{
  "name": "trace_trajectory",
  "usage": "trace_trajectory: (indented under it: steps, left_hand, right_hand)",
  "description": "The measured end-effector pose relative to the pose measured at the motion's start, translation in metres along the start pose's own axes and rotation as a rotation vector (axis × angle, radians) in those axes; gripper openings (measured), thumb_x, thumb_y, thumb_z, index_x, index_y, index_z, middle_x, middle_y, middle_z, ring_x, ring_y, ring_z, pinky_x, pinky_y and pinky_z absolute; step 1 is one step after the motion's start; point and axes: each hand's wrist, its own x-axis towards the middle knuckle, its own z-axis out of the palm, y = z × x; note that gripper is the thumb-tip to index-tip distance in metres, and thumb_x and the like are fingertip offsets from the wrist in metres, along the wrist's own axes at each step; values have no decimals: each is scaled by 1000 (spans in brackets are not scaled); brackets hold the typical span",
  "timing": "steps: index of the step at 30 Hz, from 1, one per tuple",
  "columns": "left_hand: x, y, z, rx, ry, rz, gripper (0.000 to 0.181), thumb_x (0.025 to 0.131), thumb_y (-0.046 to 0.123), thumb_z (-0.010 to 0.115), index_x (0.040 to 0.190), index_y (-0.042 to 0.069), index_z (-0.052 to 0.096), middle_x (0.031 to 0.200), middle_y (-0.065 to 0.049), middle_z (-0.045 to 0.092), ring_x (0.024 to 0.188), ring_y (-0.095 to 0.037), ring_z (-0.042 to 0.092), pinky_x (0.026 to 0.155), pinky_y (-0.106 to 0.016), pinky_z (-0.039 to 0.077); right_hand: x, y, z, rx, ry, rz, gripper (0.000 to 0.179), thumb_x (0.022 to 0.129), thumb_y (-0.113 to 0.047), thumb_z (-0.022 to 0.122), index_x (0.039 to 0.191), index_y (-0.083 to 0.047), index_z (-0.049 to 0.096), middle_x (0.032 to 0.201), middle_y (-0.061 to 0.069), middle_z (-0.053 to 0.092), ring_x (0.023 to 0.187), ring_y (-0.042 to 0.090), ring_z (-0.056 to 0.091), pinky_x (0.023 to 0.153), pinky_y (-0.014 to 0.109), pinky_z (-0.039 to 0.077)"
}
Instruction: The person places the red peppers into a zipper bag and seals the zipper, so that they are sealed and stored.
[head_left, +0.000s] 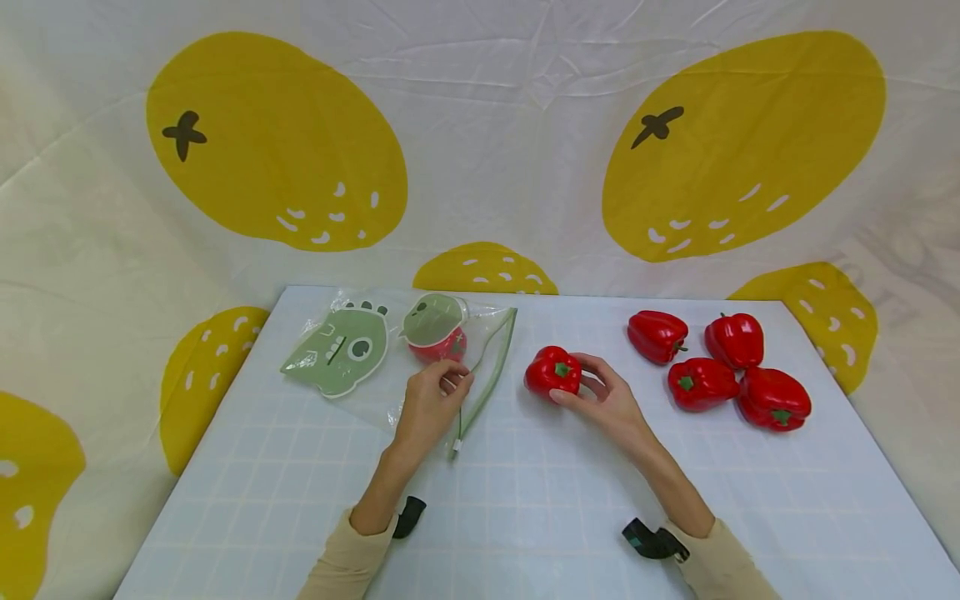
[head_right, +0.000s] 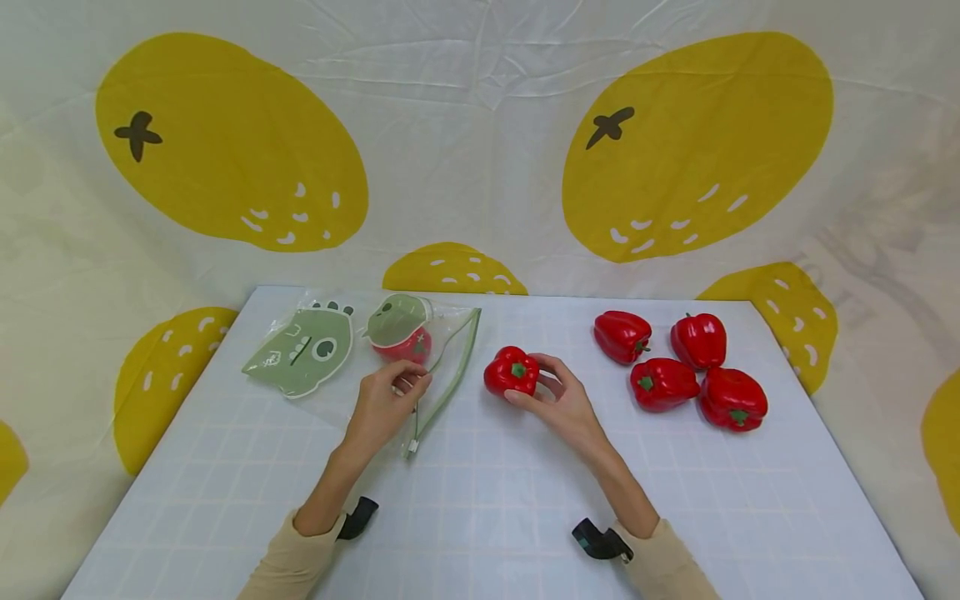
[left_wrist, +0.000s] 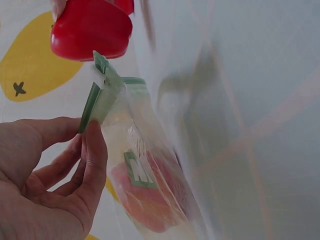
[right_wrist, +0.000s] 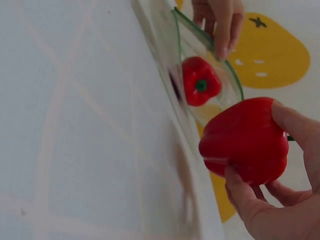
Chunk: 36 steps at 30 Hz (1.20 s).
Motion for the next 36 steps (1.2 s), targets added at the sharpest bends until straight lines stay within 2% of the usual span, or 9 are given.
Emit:
trace_trajectory:
  steps: [14,27,36]
  left_hand:
    - [1,0,-1,15,14,13,7,91,7,77,96,2,74,83,-6,70,74,-18,64,71,-29,58]
    - [2,2,-2,32,14,19,11,92,8,78,101,3,75,90,-7,72,77,-20,64,73,-30,59]
    - [3,1,-2,33,10,42,11,91,7,78,101,3,75,90,-8,72,77,-20,64,72,-28,59]
  right_hand:
    - [25,-6,29,96,-75,-33,74,90,-26,81,152,-16,42,153,8,44,141,30,44,98,38,55]
    - [40,-11,50,143,-83,-40,69,92,-25,79,151,-16,44,152,8,46,137,30,48,100,38,54]
    - [48,-6,60,147,-92,-17,66,93,-32,78,148,-18,44,150,9,50,136,30,51,104,42,51]
